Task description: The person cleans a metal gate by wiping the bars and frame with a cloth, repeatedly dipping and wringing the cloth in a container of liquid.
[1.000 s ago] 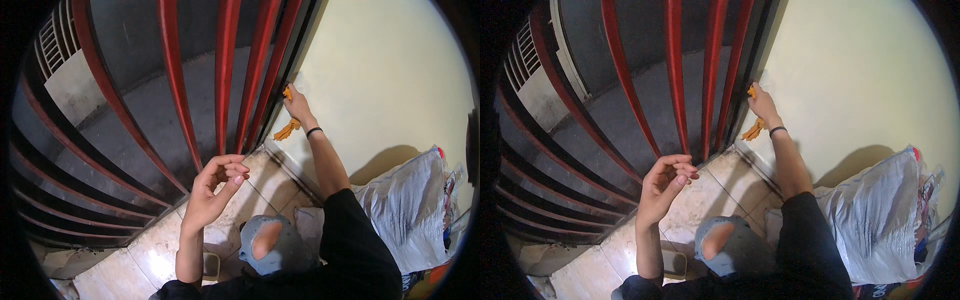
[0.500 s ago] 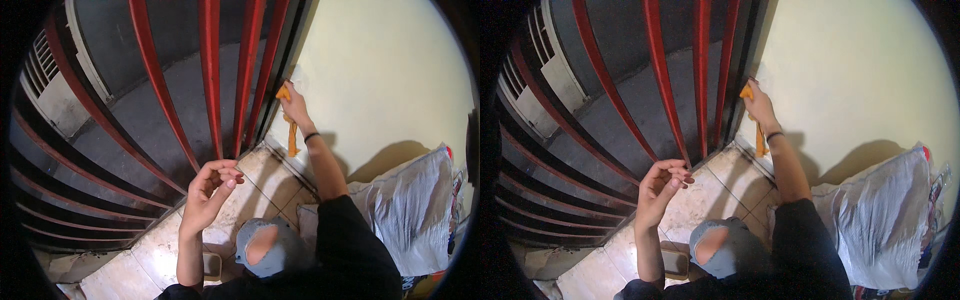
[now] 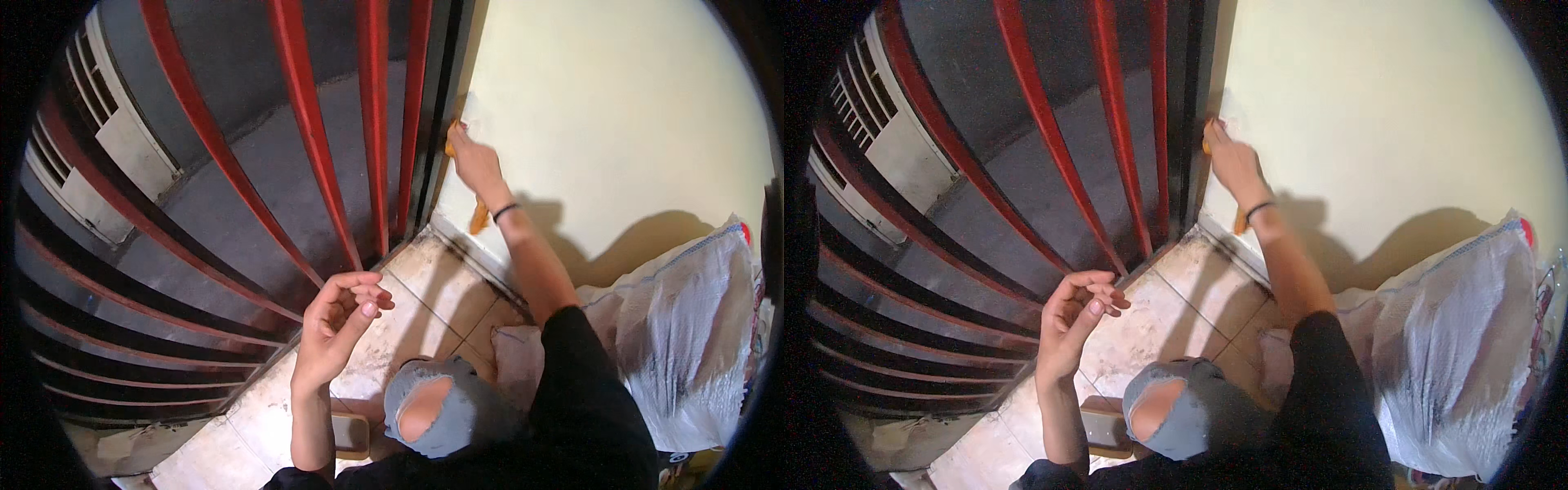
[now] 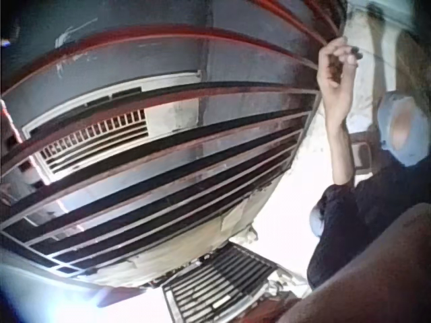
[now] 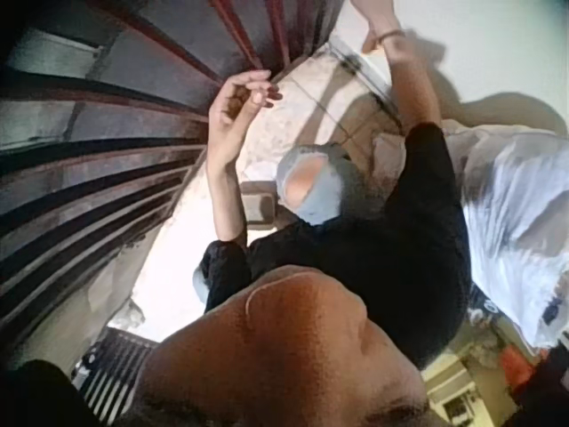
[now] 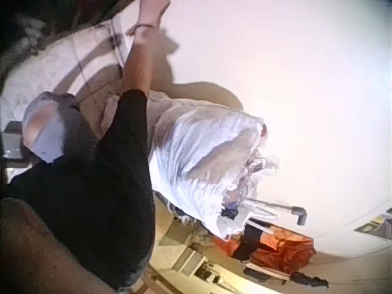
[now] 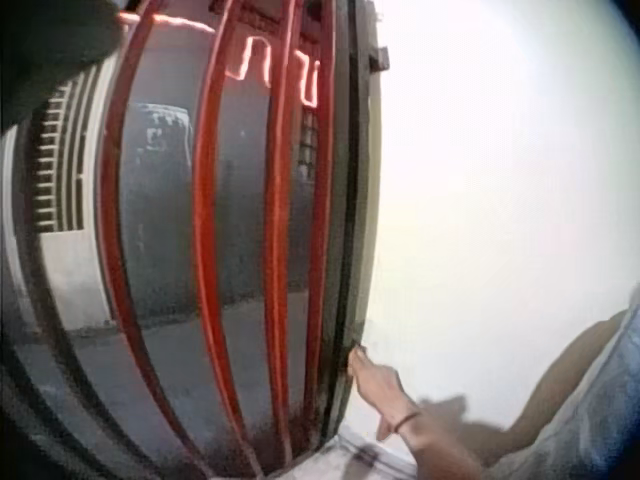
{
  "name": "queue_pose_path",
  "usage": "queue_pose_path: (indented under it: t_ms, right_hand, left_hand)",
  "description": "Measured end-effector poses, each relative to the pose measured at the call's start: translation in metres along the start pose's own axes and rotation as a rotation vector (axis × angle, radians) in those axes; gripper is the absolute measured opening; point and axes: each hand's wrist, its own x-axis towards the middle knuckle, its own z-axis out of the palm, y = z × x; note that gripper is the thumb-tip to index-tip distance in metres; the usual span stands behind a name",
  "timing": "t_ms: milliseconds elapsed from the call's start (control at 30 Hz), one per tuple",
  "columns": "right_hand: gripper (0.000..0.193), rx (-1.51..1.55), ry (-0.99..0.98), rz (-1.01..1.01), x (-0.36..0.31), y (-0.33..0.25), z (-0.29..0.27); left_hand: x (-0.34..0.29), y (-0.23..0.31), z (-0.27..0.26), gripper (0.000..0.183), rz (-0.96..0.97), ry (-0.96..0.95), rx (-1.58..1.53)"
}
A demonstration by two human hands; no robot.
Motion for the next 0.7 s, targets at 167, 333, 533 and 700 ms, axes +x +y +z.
queue_pose_path:
  t_ms: [167, 333, 533, 700]
  right_hand:
    - [0.04, -0.259, -0.011, -0.076, 0.003, -0.03, -0.009]
    - [0.042, -0.34, 0.038, -0.081, 0.011, 0.002, 0.002]
    - [0.038, -0.213, -0.001, -0.19, -0.006, -0.001, -0.01]
    - [0.044, -0.053, -0.19, -0.19, 0.018, 0.016, -0.022]
  left_hand:
    - [-0.013, 0.003, -0.011, 0.03, -0.022, 0.016, -0.025]
    - [-0.011, 0.009, 0.007, 0.031, 0.006, -0.053, -0.04]
    - [-0.018, 0.007, 0.005, 0.028, -0.012, -0.046, -0.038]
    - [-0.009, 0.005, 0.007, 0.028, 0.007, -0.07, -0.097]
